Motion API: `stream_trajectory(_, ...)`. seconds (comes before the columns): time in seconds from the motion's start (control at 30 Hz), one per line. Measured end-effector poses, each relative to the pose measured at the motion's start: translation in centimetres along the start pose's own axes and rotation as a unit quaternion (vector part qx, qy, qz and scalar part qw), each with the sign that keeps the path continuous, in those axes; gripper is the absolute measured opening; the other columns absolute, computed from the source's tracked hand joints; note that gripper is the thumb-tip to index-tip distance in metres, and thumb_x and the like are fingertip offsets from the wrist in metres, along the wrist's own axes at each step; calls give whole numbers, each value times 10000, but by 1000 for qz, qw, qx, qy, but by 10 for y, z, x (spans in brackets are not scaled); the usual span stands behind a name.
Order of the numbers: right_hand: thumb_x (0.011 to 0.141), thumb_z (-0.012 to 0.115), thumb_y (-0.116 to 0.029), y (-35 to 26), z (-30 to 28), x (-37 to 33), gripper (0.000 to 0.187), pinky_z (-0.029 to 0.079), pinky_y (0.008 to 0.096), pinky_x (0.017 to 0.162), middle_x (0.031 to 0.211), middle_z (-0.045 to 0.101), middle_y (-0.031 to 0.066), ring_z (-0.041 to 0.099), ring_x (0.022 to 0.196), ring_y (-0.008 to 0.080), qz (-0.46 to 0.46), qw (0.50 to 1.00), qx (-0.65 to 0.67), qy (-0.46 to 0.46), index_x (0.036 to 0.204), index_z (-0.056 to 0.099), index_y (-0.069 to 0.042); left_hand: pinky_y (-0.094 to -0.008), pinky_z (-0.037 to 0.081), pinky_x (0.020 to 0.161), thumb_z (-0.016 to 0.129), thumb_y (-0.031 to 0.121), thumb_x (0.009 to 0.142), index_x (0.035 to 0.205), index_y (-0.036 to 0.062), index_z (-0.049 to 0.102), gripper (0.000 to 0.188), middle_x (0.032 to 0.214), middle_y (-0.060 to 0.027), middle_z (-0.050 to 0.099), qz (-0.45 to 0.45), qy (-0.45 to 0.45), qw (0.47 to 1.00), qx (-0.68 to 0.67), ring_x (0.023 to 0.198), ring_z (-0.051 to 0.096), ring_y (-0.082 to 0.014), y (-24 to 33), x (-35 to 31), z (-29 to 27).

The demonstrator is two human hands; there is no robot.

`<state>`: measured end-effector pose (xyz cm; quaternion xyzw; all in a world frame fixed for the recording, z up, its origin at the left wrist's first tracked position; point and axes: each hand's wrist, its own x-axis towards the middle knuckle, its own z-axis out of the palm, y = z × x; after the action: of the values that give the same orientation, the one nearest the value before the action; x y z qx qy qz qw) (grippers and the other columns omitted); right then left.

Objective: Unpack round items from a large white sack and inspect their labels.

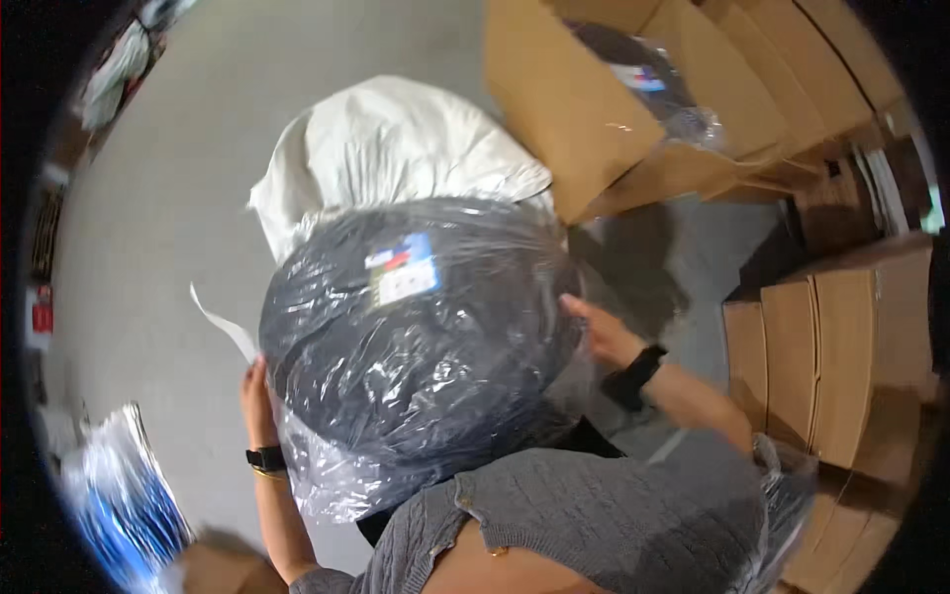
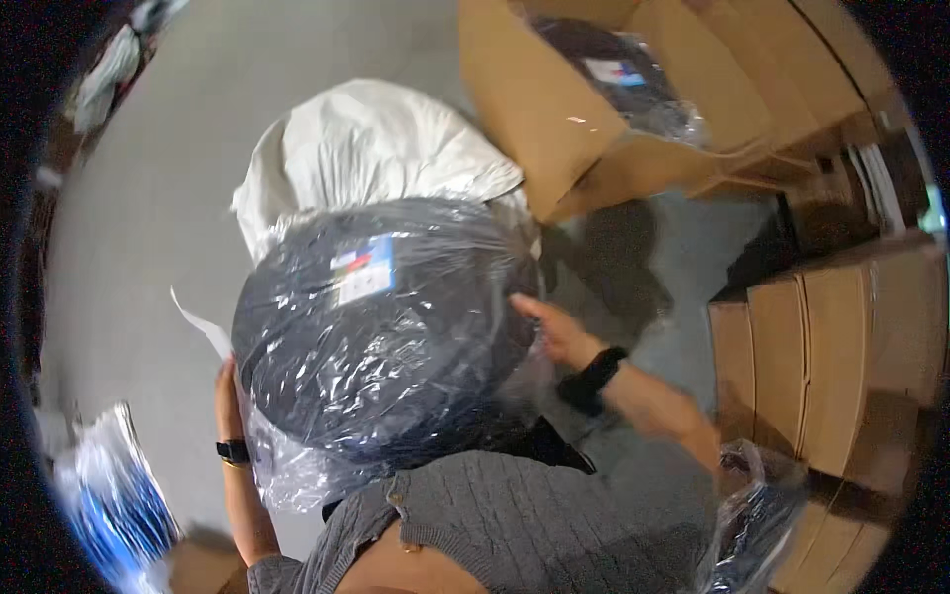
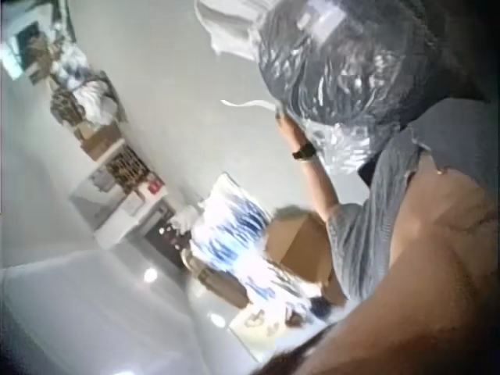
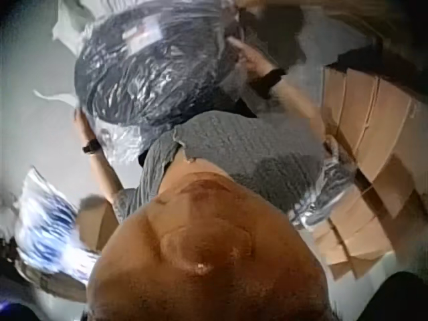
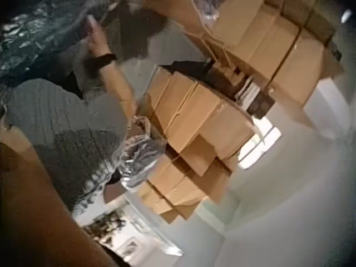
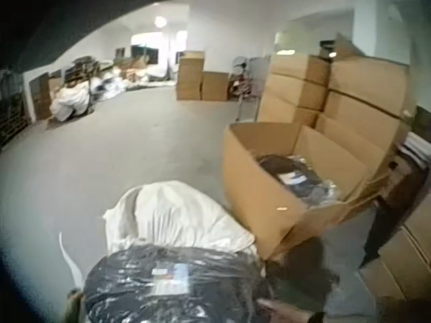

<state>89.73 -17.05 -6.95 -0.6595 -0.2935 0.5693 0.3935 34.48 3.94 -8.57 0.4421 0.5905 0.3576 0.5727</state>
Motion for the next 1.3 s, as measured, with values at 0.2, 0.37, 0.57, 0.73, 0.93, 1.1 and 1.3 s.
stream_trajectory(0.2,791,623,-89,-23,38,14,273,414,276,884,1018,576,49,533,987,156,-61,951,302,30,1048,556,-30,-282,433,862,447,193,906,1082,0,605,305,1061,-112,622,40,-17,987,157,957,576,-166,-15,-1,32)
stream_trajectory(0.37,804,632,-136,-107,31,-34,247,450,270,769,909,572,30,546,846,120,-164,916,364,45,1016,528,-64,-266,422,863,493,226,890,1004,-44,619,319,970,-94,627,86,23,981,172,943,577,-163,10,-26,51)
stream_trajectory(0.57,848,525,-176,-174,-68,-85,285,391,352,903,1059,529,85,498,1026,194,-317,919,37,232,1098,517,-39,-284,400,861,497,321,883,1053,3,614,379,1018,-73,599,212,-9,976,50,960,539,-148,141,-4,129)
stream_trajectory(0.73,874,460,-233,-255,-251,-61,421,345,386,985,1245,494,131,441,1171,261,-496,807,-139,290,1247,459,-38,-227,387,802,510,300,885,1056,33,629,338,950,-23,586,388,-18,919,65,892,519,-104,300,44,318)
stream_trajectory(0.93,823,578,-387,-303,-432,-15,658,447,378,869,1221,521,145,539,1051,304,-150,922,-75,348,1330,376,-19,-301,501,726,730,43,701,1228,-68,254,719,1344,-214,326,305,-206,919,-141,981,554,-247,315,52,478)
stream_trajectory(1.1,816,627,-390,-257,-364,4,592,466,272,765,1068,601,123,589,943,167,-117,868,-351,331,1247,482,-11,-339,454,880,657,33,783,1238,1,323,566,1345,-156,410,398,-234,887,5,1176,467,-256,253,34,432)
stream_trajectory(1.3,931,444,-389,-194,-161,35,489,450,299,885,1121,586,119,573,1001,158,-326,944,-41,18,1216,483,7,-396,432,884,645,126,727,1187,37,452,507,1072,-180,553,561,-330,682,333,1029,519,-337,224,-35,348)
